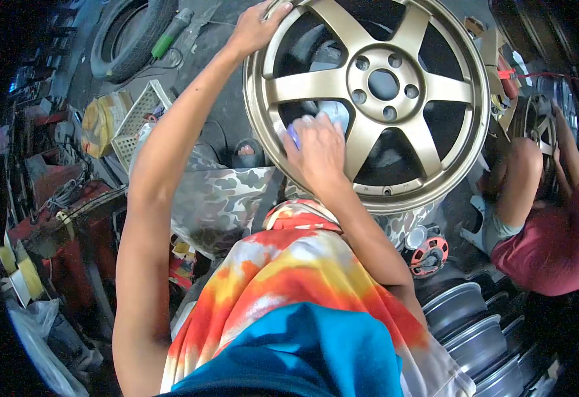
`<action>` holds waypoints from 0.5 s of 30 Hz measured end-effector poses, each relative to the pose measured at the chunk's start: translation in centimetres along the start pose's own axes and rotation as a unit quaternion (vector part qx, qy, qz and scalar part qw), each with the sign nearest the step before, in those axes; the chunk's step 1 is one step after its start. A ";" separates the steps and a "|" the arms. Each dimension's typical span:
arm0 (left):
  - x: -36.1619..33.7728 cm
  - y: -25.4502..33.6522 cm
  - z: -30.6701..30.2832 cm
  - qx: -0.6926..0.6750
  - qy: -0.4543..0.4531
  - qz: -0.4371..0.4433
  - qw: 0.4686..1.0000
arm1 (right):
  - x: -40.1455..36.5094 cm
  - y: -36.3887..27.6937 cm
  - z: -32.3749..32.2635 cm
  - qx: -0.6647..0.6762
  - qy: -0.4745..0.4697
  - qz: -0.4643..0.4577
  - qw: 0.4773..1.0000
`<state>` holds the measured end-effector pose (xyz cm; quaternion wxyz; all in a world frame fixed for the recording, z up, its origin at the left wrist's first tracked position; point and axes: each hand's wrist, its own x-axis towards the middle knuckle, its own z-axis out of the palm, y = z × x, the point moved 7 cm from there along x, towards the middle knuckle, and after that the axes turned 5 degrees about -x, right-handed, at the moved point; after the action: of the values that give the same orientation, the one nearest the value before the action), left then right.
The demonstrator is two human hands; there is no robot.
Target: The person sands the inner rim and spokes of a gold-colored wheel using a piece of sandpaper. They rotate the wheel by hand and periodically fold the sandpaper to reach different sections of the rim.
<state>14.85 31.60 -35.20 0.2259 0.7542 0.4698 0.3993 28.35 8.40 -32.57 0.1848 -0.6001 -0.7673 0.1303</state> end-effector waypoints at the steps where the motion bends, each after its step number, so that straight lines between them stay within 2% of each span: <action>1: 0.1 0.3 -0.1 -0.008 -0.008 0.018 1.000 | -0.6 0.1 -0.6 -0.017 -0.027 -0.006 0.999; 2: 0.2 -0.4 -0.1 -0.009 -0.007 0.019 1.000 | -0.6 0.1 -0.4 -0.019 -0.026 -0.006 0.999; 4: 0.1 -1.8 0.5 0.027 0.030 0.061 0.997 | -0.7 -0.1 -0.7 0.002 0.064 -0.018 0.998; 5: 0.2 -2.4 0.6 0.023 0.039 0.045 0.998 | -0.6 -0.1 0.0 0.014 0.147 -0.033 0.988; 8: 0.2 -1.5 0.0 0.000 0.027 0.007 1.000 | -0.5 -0.2 0.4 -0.014 0.148 -0.017 0.989; 9: 0.4 -1.1 -0.1 -0.007 0.017 -0.006 1.000 | -0.6 0.3 0.2 0.031 0.008 0.018 0.999; 12: 0.4 -0.7 -0.4 -0.002 0.021 -0.014 1.000 | -1.3 0.0 -1.1 0.015 0.037 -0.013 0.999; 15: 0.4 -0.7 -0.2 -0.002 0.006 -0.026 1.000 | 0.5 0.2 0.1 0.071 0.027 0.022 0.997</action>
<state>14.40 32.25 -35.49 0.2349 0.7388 0.4896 0.3991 28.38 8.97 -32.64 0.2444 -0.6058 -0.7374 0.1719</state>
